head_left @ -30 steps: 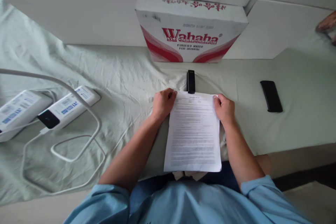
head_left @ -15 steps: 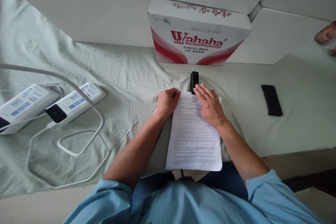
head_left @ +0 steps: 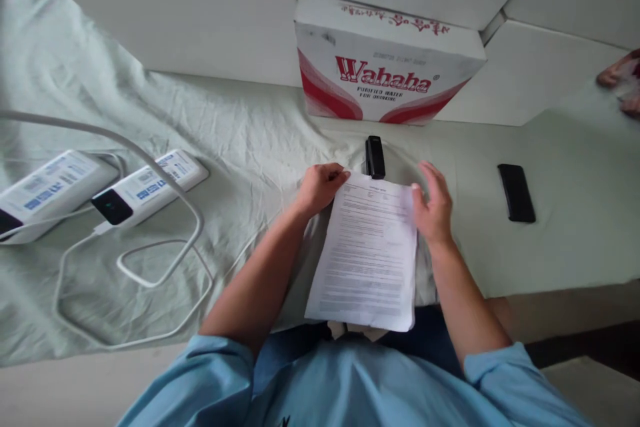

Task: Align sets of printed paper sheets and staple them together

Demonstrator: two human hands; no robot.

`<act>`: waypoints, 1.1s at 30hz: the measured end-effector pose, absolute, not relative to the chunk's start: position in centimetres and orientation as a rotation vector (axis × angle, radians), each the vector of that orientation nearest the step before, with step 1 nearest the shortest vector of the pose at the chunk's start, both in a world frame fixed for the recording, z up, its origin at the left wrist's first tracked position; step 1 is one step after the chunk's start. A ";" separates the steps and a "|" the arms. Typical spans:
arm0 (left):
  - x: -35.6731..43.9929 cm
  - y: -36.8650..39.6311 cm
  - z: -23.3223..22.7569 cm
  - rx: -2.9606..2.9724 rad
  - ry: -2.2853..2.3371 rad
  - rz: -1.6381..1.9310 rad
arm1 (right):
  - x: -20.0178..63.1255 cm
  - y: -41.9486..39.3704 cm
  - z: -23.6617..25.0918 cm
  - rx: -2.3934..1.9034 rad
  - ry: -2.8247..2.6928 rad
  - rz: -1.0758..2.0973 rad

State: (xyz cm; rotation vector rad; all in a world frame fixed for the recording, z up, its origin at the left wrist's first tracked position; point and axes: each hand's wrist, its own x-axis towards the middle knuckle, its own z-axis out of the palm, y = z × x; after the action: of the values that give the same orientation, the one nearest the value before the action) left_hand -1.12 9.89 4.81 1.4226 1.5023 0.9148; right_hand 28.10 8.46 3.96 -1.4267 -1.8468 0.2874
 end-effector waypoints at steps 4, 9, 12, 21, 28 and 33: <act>-3.0 10.2 4.5 1.139 1.214 1.016 | 30.8 6.1 2.7 -1.506 -1.309 0.509; -3.9 10.3 5.1 0.811 1.002 1.127 | 30.1 2.7 2.0 -1.436 -1.252 0.995; -4.0 9.9 5.8 0.702 0.904 1.128 | 29.1 2.0 2.1 -1.447 -1.304 1.075; -4.9 9.1 5.4 0.802 0.705 0.975 | 26.2 2.9 2.5 -1.438 -1.383 1.209; -5.4 8.9 4.6 0.935 0.612 0.950 | 24.8 3.9 2.5 -1.450 -1.332 1.312; -5.8 8.8 4.1 0.947 0.554 1.132 | 24.5 4.5 3.2 -1.424 -1.318 1.491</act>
State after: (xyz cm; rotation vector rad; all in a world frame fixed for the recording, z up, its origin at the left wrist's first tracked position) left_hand -5.75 8.84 4.08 0.9465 0.5541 1.1316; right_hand 24.47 4.47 3.17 -1.4242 -1.3179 1.4910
